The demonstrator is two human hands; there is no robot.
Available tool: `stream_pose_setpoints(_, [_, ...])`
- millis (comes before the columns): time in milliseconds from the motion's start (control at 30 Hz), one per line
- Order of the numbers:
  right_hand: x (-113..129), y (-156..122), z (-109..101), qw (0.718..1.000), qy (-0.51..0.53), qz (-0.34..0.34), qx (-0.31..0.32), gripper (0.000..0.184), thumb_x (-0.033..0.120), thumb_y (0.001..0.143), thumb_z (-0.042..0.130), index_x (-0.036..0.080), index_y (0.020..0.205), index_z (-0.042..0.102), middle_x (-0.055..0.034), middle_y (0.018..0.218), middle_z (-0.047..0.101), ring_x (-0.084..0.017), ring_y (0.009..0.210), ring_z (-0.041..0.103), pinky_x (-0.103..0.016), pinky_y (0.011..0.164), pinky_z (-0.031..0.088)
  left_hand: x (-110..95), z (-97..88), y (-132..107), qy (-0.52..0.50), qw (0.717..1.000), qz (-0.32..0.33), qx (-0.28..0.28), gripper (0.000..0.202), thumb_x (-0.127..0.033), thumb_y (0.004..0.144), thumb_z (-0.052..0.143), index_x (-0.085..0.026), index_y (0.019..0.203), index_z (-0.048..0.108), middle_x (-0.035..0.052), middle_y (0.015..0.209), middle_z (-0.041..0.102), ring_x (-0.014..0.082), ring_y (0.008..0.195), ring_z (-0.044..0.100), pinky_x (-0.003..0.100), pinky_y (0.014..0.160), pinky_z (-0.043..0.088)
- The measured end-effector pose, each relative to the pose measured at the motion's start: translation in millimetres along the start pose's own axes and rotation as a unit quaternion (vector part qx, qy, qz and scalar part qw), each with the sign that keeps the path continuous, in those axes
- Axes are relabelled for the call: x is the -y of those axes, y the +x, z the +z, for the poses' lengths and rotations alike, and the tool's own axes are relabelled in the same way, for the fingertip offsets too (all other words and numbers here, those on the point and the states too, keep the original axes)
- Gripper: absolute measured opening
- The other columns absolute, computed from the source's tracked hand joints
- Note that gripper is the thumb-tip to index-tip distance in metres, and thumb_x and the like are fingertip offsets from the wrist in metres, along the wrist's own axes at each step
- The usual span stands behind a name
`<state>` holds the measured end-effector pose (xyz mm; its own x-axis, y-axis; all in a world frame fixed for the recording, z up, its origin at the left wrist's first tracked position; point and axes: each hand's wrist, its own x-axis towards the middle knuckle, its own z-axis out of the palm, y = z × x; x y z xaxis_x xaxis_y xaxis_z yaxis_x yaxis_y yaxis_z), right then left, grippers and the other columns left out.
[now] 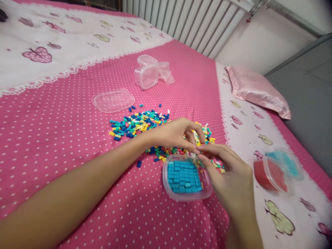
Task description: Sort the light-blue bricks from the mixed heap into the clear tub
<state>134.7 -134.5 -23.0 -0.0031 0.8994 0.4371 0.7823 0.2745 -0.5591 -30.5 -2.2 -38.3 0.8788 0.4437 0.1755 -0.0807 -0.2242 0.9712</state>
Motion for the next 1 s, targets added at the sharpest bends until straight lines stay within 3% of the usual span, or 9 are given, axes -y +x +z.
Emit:
stream_pose_setpoints(200, [2.1, -1.9, 1.1, 0.999, -0.030, -0.016, 0.010, 0.007, 0.019, 0.089, 0.067, 0.024, 0.089, 0.072, 0.0003, 0.089, 0.074, -0.017, 0.083, 0.069, -0.031, 0.075, 0.052, 2.1, -4.9, -0.7, -0.013, 0.998, -0.020, 0.058, 0.036, -0.024, 0.077, 0.079, -0.015, 0.109, 0.065, 0.0012, 0.075, 0.074, 0.0114, 0.066, 0.070, 0.018, 0.059, 0.052])
stream_pose_setpoints(333, [6.1, -3.9, 0.4, 0.999, -0.031, -0.018, 0.023, 0.008, 0.020, 0.090, 0.066, 0.024, 0.091, 0.073, 0.0009, 0.091, 0.075, -0.015, 0.085, 0.070, -0.028, 0.077, 0.052, 2.9, -6.7, -1.8, 0.000, 0.997, -0.020, 0.069, 0.038, -0.023, 0.078, 0.079, -0.015, 0.112, 0.065, 0.0044, 0.080, 0.075, 0.0138, 0.072, 0.072, 0.021, 0.063, 0.054])
stream_pose_setpoints(433, [9.7, -3.4, -0.7, 0.999, -0.043, -0.010, 0.025, 0.007, 0.021, 0.090, 0.066, 0.024, 0.089, 0.073, 0.0025, 0.083, 0.074, -0.013, 0.073, 0.068, -0.026, 0.068, 0.051, 0.2, -9.1, -3.6, 0.025, 0.997, -0.032, 0.068, 0.034, -0.025, 0.080, 0.077, -0.014, 0.111, 0.065, 0.0050, 0.079, 0.075, 0.0141, 0.071, 0.072, 0.020, 0.061, 0.052])
stream_pose_setpoints(533, [11.7, -3.0, -2.2, 0.998, -0.037, 0.000, 0.050, 0.006, 0.023, 0.088, 0.067, 0.025, 0.088, 0.072, 0.0042, 0.073, 0.071, -0.013, 0.062, 0.066, -0.025, 0.061, 0.050, -3.9, -12.7, -4.7, 0.078, 0.996, -0.031, 0.028, 0.027, -0.029, 0.086, 0.071, -0.012, 0.107, 0.067, 0.0053, 0.080, 0.075, 0.0129, 0.070, 0.070, 0.019, 0.060, 0.050])
stream_pose_setpoints(667, [12.0, -6.2, -1.3, 0.992, -0.028, -0.001, 0.123, 0.007, 0.021, 0.088, 0.066, 0.025, 0.086, 0.072, 0.0030, 0.079, 0.075, -0.015, 0.064, 0.068, -0.027, 0.062, 0.052, -5.3, -15.6, -3.6, 0.133, 0.989, -0.026, -0.053, 0.023, -0.031, 0.093, 0.062, -0.009, 0.097, 0.069, 0.0082, 0.085, 0.075, 0.0112, 0.074, 0.069, 0.019, 0.065, 0.050])
stream_pose_setpoints(833, [10.0, -12.1, 3.5, 0.985, -0.050, -0.022, 0.161, 0.012, 0.016, 0.090, 0.063, 0.023, 0.083, 0.068, -0.0006, 0.086, 0.072, -0.019, 0.081, 0.067, -0.033, 0.072, 0.050, 1.1, -15.4, -1.5, 0.170, 0.983, -0.027, -0.065, 0.022, -0.029, 0.092, 0.060, -0.010, 0.096, 0.070, 0.0061, 0.083, 0.074, 0.0104, 0.072, 0.066, 0.019, 0.063, 0.046])
stream_pose_setpoints(1000, [8.3, -12.6, 5.8, 0.981, -0.082, -0.031, 0.174, 0.011, 0.016, 0.090, 0.066, 0.022, 0.081, 0.066, -0.0011, 0.083, 0.067, -0.021, 0.082, 0.060, -0.038, 0.075, 0.044, 5.5, -15.7, -0.9, 0.198, 0.977, -0.027, -0.071, 0.019, -0.025, 0.089, 0.061, -0.010, 0.097, 0.071, 0.0035, 0.080, 0.072, 0.0097, 0.070, 0.062, 0.020, 0.063, 0.043])
